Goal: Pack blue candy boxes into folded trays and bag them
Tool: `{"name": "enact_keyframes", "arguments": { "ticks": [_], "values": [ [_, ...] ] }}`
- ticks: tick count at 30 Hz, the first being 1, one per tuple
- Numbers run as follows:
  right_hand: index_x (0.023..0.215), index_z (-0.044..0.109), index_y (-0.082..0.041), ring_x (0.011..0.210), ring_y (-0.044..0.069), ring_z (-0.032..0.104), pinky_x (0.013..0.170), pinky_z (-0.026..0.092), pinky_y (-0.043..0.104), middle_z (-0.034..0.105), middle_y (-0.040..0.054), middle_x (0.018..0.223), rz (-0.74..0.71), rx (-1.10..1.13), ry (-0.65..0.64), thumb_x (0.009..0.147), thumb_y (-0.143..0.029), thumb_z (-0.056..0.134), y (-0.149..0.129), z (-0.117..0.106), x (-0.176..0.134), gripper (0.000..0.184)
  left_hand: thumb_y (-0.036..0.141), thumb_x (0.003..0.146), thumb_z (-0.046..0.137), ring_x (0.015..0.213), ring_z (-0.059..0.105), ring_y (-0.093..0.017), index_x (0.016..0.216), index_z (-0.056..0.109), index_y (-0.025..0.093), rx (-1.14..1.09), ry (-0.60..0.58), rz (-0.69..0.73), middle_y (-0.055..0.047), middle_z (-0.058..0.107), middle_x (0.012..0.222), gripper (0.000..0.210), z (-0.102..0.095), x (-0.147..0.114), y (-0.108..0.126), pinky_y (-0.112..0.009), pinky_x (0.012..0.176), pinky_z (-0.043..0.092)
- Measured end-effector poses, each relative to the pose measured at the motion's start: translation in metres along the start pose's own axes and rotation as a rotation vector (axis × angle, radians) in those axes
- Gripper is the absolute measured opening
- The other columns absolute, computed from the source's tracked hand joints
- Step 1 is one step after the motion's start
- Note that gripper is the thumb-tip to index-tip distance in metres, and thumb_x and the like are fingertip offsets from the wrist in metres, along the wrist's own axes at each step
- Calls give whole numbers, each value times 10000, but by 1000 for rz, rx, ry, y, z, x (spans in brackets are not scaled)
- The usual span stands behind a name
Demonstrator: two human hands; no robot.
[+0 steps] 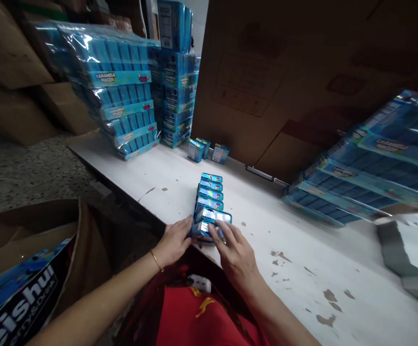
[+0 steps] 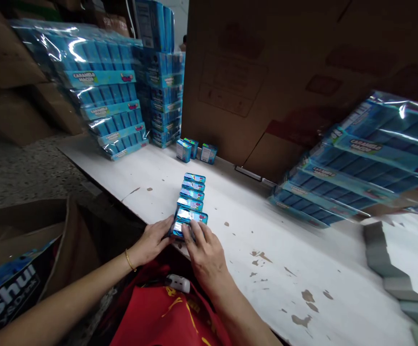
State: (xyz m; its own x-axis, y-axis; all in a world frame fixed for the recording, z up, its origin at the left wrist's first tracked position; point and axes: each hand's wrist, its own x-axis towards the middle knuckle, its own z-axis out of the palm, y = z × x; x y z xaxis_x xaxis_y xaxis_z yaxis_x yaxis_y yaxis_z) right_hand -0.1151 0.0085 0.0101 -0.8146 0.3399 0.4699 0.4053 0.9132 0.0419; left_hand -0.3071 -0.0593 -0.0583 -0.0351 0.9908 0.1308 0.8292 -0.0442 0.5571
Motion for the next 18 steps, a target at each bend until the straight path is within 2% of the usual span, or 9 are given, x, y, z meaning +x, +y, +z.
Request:
{"name": "enact_keyframes", "arguments": {
  "ticks": [5, 9, 14, 18],
  "values": [
    [1172, 494, -122, 983, 267, 447, 695, 466, 372, 504, 153, 1131, 2, -97, -117, 764, -25, 381, -4, -9, 12, 435, 266, 799, 453, 1196, 377, -219, 1331, 253, 244, -38, 5, 21, -64, 392, 1330, 569, -1, 0, -1, -396, 978, 316],
    [1183, 477, -168, 937, 252, 458, 670, 440, 356, 501, 129, 1129, 7, -119, -199, 756, -50, 424, -3, -15, 18, 446, 272, 803, 446, 1197, 376, -219, 1332, 247, 238, -17, -21, 20, -67, 377, 1340, 566, -2, 1, 0, -388, 971, 322],
    [1162, 480, -167, 878, 245, 472, 624, 417, 349, 506, 129, 1107, 15, -159, -236, 766, -86, 441, -5, -24, 26, 406, 265, 808, 435, 1194, 378, -225, 1341, 206, 220, 78, -60, -4, -87, 354, 1352, 583, -4, 1, 4, -383, 940, 339],
    [1132, 501, -136, 819, 247, 471, 619, 409, 368, 509, 149, 1092, -31, -175, -276, 786, -132, 436, -9, -30, 35, 353, 255, 817, 409, 1118, 450, -256, 1333, 218, 213, 199, -117, -56, -114, 347, 1351, 552, -13, 4, 14, -403, 852, 377]
  ]
}}
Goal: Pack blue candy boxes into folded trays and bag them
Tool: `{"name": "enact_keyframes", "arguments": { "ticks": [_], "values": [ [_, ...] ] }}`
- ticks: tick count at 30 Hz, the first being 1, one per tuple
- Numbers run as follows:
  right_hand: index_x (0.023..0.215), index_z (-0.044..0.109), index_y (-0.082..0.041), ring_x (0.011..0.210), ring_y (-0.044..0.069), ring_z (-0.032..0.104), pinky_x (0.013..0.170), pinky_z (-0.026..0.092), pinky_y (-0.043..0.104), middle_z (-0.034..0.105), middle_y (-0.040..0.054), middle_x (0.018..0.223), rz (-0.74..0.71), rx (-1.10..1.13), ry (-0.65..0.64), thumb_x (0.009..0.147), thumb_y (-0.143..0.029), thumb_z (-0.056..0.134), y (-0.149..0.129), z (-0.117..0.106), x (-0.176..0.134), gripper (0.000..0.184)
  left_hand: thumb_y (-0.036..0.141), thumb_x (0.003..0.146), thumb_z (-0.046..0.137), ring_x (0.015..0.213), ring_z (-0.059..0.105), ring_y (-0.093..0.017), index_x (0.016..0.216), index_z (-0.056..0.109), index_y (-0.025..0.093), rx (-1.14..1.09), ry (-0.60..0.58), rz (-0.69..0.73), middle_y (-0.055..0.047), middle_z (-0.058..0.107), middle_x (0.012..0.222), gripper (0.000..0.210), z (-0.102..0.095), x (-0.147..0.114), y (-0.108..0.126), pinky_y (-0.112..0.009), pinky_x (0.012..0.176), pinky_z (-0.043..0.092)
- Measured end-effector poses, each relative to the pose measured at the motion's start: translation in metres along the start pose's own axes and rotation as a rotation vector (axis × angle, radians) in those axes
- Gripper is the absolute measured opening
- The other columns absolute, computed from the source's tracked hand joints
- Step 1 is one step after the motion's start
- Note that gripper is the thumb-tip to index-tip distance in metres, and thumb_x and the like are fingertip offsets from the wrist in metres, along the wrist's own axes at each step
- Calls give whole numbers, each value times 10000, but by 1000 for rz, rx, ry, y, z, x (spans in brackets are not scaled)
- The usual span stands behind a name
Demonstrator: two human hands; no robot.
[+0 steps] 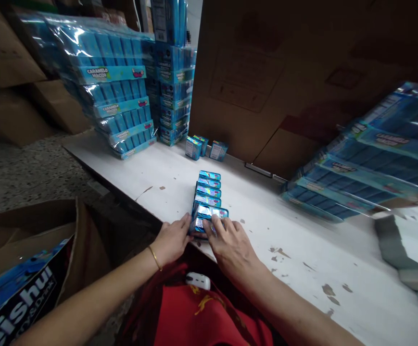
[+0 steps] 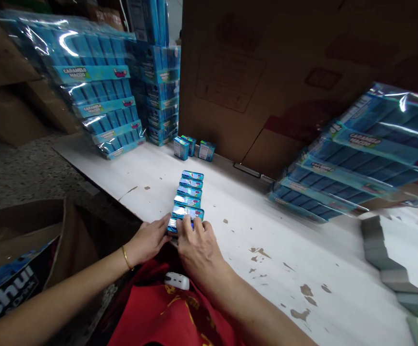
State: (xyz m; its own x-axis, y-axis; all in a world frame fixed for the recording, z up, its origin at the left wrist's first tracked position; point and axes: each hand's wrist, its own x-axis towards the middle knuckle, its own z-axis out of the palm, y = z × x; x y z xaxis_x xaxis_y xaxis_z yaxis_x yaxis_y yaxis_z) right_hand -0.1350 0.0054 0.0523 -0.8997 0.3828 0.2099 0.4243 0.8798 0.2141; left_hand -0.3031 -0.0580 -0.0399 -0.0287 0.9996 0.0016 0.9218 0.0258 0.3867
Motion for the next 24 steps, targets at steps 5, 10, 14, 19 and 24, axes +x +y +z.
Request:
{"name": "enact_keyframes", "arguments": {
  "ticks": [5, 10, 14, 19, 24],
  "values": [
    [1128, 508, -162, 829, 245, 458, 601, 411, 351, 511, 138, 1081, -13, 32, -25, 773, -108, 431, 9, 3, -2, 367, 276, 808, 425, 1037, 490, -262, 1287, 309, 242, 45, -30, -24, -81, 410, 1309, 494, -9, 1, 7, -382, 781, 394],
    [1168, 475, -174, 907, 249, 437, 688, 431, 362, 479, 134, 1133, -47, 76, 32, 754, -64, 415, 17, 11, -13, 433, 263, 807, 417, 1000, 489, -261, 1291, 301, 242, 11, -7, -19, -59, 445, 1279, 499, -8, 0, 9, -376, 764, 390],
    [1163, 478, -130, 895, 260, 453, 682, 443, 368, 489, 158, 1103, -32, 40, 49, 740, -70, 426, 6, 11, -13, 430, 276, 820, 397, 951, 497, -268, 1279, 319, 219, 85, -34, -20, -82, 458, 1257, 469, -9, 1, 12, -369, 706, 381],
    [1175, 472, -124, 971, 262, 455, 780, 424, 395, 486, 158, 1135, -32, 44, 27, 763, -90, 439, 9, 10, -7, 415, 315, 829, 389, 890, 513, -265, 1261, 345, 144, 279, -87, -18, -149, 464, 1212, 467, -15, 6, 17, -386, 704, 350],
    [1334, 251, -229, 1224, 312, 229, 942, 279, 509, 285, 105, 1362, 31, 146, -13, 777, -398, 528, 23, 19, 10, 645, 334, 838, 369, 835, 522, -252, 1278, 314, 112, 382, -108, 20, -147, 536, 1034, 495, -19, 8, 19, -381, 684, 333]
  ]
}}
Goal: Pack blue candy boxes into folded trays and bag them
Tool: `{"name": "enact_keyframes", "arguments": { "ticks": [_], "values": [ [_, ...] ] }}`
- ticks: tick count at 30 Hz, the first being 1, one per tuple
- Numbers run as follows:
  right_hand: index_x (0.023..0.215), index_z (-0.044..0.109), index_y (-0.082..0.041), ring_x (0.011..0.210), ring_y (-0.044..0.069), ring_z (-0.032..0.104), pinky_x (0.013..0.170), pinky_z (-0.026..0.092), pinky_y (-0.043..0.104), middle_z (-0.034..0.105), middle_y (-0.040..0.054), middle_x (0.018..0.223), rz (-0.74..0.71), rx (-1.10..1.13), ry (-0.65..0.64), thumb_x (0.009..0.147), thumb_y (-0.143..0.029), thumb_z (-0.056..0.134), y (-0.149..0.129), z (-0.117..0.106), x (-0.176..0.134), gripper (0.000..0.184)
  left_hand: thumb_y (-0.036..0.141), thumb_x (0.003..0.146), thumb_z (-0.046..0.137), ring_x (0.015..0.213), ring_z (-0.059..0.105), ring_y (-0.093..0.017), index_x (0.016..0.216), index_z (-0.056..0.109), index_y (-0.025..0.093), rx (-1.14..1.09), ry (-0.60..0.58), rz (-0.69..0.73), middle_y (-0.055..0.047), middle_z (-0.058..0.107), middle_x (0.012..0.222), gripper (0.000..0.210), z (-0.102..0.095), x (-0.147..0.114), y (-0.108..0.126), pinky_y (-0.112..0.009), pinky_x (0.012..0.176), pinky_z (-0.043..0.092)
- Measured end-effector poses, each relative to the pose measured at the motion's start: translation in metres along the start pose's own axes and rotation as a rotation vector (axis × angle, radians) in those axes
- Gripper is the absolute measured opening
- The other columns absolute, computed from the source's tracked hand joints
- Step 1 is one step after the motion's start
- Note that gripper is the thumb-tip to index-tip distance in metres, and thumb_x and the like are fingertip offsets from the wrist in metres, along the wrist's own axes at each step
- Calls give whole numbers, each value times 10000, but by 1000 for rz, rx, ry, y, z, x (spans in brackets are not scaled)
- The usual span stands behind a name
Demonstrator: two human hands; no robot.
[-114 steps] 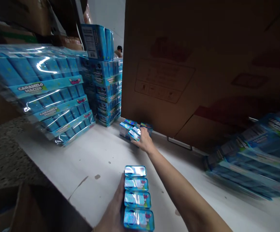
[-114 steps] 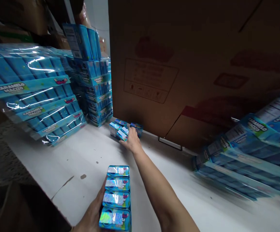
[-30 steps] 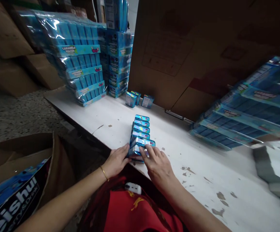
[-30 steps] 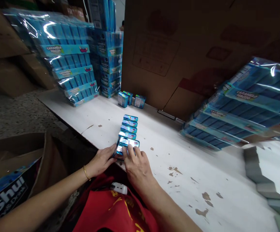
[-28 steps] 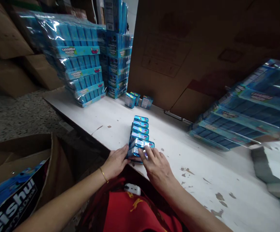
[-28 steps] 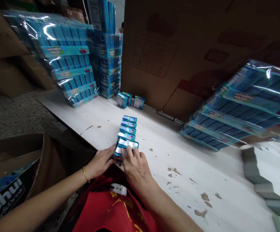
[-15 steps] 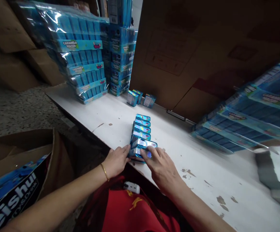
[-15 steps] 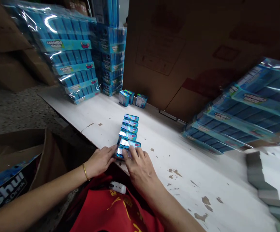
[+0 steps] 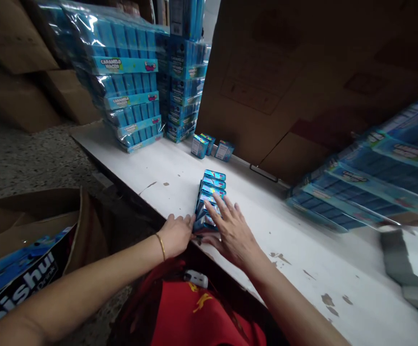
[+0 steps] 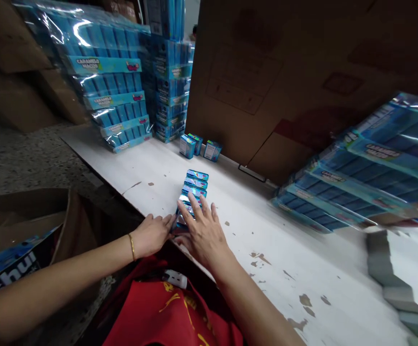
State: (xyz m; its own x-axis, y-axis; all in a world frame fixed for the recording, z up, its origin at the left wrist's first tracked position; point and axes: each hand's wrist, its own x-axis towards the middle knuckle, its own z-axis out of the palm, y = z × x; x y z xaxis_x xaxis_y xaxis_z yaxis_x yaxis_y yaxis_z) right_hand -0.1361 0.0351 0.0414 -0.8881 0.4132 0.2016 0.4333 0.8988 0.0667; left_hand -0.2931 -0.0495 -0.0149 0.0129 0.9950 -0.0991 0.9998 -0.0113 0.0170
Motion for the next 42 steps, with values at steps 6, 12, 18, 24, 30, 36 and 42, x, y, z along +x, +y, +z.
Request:
{"name": "enact_keyframes", "arguments": {
  "ticks": [6, 12, 18, 24, 30, 36, 42],
  "values": [
    [1343, 238, -221, 1166, 307, 313, 897, 342, 458, 319, 106, 1353, 2, 13, -46, 788, -412, 511, -14, 13, 18, 648, 337, 842, 360, 818, 522, -251, 1119, 495, 102, 40, -44, 15, -163, 537, 975, 388, 0, 1, 1, -385, 683, 333],
    [1345, 226, -189, 1243, 269, 230, 867, 368, 419, 319, 71, 1366, -14, 11, -34, 849, -278, 427, -14, 12, 4, 543, 347, 849, 335, 810, 536, -253, 1120, 484, 103, -6, -32, 0, -157, 553, 942, 394, 1, 1, 2, -379, 663, 371],
    [1319, 296, -191, 1108, 239, 374, 749, 406, 352, 418, 71, 1297, -4, 14, 5, 854, -189, 398, -19, 8, -13, 476, 371, 848, 327, 853, 538, -257, 1158, 459, 125, -76, -24, 23, -134, 555, 1008, 416, 4, 0, -2, -346, 643, 414],
    [1316, 294, -223, 1048, 251, 376, 705, 402, 361, 434, 57, 1274, -10, 10, -73, 844, -176, 391, -28, -1, -1, 484, 361, 833, 383, 901, 527, -256, 1111, 495, 132, -120, -22, 24, -118, 557, 1016, 377, 7, -1, -7, -344, 688, 438],
    [1319, 280, -213, 1018, 235, 389, 684, 406, 340, 445, 53, 1257, -29, 16, -138, 855, -189, 373, -22, -9, 3, 474, 361, 830, 401, 882, 538, -245, 1122, 485, 137, -123, -30, 35, -114, 559, 1018, 378, 8, 0, -10, -333, 677, 450],
    [1283, 337, -204, 1013, 241, 393, 671, 414, 337, 434, 69, 1258, -94, -14, -160, 840, -195, 403, -26, -18, 10, 448, 377, 844, 366, 916, 552, -251, 1082, 506, 143, -142, -66, 32, -124, 574, 1008, 362, 9, 4, -12, -343, 711, 451],
    [1228, 419, -184, 963, 232, 415, 667, 431, 348, 476, 89, 1197, -180, 23, -58, 854, -218, 403, -14, -10, 9, 376, 355, 832, 397, 872, 579, -236, 1143, 446, 157, -178, -79, 39, -115, 576, 989, 372, 8, 7, -12, -337, 703, 453]
  ]
}}
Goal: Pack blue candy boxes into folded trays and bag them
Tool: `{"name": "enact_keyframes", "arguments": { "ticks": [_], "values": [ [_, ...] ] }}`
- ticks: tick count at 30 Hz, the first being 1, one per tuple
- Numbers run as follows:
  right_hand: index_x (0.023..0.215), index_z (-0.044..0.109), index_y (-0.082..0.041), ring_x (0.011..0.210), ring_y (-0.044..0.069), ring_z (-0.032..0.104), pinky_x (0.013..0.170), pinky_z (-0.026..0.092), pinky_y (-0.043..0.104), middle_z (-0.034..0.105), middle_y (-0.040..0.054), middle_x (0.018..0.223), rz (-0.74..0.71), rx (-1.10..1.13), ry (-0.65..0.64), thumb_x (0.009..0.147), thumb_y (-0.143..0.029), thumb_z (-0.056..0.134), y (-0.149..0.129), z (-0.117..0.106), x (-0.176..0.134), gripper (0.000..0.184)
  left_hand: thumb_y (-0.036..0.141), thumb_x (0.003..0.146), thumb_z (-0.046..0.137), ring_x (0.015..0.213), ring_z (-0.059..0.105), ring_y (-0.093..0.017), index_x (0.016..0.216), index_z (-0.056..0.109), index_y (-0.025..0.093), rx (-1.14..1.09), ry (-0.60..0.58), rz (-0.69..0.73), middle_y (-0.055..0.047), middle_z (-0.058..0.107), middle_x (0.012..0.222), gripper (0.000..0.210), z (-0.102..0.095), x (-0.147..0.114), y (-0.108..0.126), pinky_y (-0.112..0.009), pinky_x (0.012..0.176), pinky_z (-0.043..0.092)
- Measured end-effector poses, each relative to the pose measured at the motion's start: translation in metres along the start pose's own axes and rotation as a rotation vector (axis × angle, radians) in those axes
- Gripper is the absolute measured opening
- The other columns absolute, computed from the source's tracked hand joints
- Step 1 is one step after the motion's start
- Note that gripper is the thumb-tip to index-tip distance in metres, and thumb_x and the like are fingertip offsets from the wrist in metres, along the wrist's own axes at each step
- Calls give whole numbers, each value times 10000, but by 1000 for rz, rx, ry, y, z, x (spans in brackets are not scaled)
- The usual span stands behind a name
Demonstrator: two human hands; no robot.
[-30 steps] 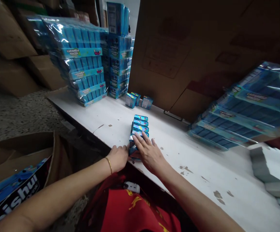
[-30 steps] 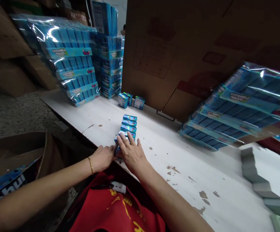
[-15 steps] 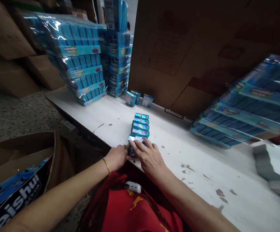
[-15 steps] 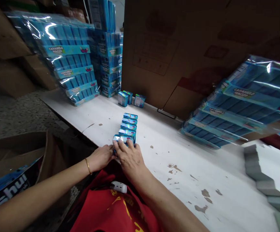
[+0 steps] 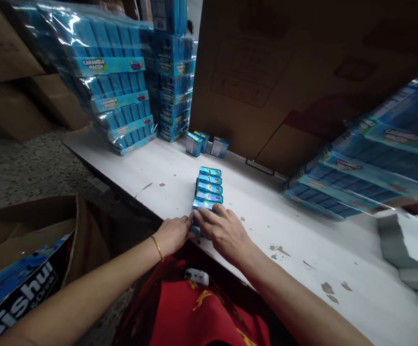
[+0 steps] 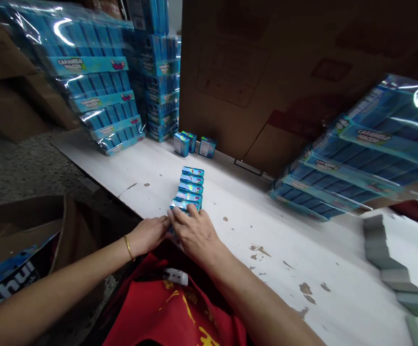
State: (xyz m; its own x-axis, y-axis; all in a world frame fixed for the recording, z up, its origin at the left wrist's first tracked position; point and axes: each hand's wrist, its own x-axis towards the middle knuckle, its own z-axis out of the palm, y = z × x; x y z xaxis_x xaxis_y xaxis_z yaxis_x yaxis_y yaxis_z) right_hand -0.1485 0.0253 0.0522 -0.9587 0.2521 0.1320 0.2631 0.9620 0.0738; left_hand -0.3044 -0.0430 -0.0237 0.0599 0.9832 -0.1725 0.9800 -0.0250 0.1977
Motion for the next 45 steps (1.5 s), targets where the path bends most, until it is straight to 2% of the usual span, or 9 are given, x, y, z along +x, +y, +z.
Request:
{"name": "enact_keyframes", "arguments": {
  "ticks": [6, 10, 14, 18, 26, 31, 37, 40, 45],
  "values": [
    [1222, 432, -156, 1036, 223, 411, 779, 423, 378, 500, 108, 1155, -226, 107, 292, 876, -181, 367, 20, 25, -7, 353, 335, 827, 409, 923, 567, -210, 1076, 491, 185, -163, -1, -4, -90, 579, 1006, 302, 1, 1, -4, -307, 758, 439],
    [1201, 451, -136, 1085, 220, 398, 840, 414, 381, 506, 115, 1151, -278, 149, 376, 862, -165, 409, 24, 32, -7, 343, 308, 815, 428, 940, 556, -195, 1112, 461, 216, -231, 41, 11, -62, 572, 1036, 313, 1, -3, -5, -300, 786, 434],
    [1226, 419, -131, 1135, 242, 359, 890, 392, 404, 410, 146, 1258, -144, 178, 265, 851, -213, 439, 25, 26, -9, 384, 275, 804, 442, 954, 550, -190, 1141, 441, 222, -242, 49, -1, -60, 560, 1068, 342, 1, -6, -4, -296, 804, 428],
    [1282, 326, -93, 1006, 215, 442, 836, 426, 371, 477, 145, 1161, -59, 201, 174, 846, -132, 386, 23, 24, -14, 442, 257, 791, 460, 953, 551, -192, 1130, 461, 227, -278, 42, -2, -50, 571, 1060, 340, 0, -4, -4, -296, 809, 426],
    [1292, 330, -167, 1077, 214, 401, 870, 395, 383, 416, 127, 1237, -96, 211, 239, 840, -99, 370, 26, 41, -25, 459, 264, 780, 478, 937, 560, -195, 1121, 485, 232, -331, 79, -1, -41, 596, 1032, 343, 7, -2, -6, -303, 802, 433],
    [1292, 341, -224, 1052, 196, 420, 860, 403, 371, 436, 96, 1231, -34, 211, 266, 830, -97, 403, 24, 47, -31, 483, 284, 783, 483, 942, 556, -193, 1179, 447, 238, -345, 96, 0, -45, 599, 1036, 400, 8, -3, -8, -303, 801, 433],
    [1277, 371, -246, 1030, 193, 431, 833, 420, 365, 458, 91, 1206, 100, 218, 398, 831, -127, 429, 16, 63, -46, 465, 313, 799, 472, 1003, 522, -184, 1297, 290, 259, -355, 101, 43, -50, 549, 1118, 533, 12, -5, -11, -300, 844, 413],
    [1268, 387, -236, 1002, 191, 427, 828, 422, 358, 448, 85, 1211, 136, 201, 369, 822, -89, 411, 13, 61, -45, 470, 352, 796, 477, 1012, 512, -189, 1323, 237, 235, -367, 125, 69, -68, 529, 1132, 591, 16, -6, -12, -304, 858, 404],
    [1256, 403, -197, 937, 201, 436, 777, 441, 331, 475, 98, 1169, 159, 95, 217, 770, -16, 402, 7, 38, -35, 519, 372, 796, 471, 1021, 504, -199, 1329, 221, 219, -367, 97, 72, -81, 507, 1134, 609, 14, -7, -8, -312, 862, 403]
  ]
}}
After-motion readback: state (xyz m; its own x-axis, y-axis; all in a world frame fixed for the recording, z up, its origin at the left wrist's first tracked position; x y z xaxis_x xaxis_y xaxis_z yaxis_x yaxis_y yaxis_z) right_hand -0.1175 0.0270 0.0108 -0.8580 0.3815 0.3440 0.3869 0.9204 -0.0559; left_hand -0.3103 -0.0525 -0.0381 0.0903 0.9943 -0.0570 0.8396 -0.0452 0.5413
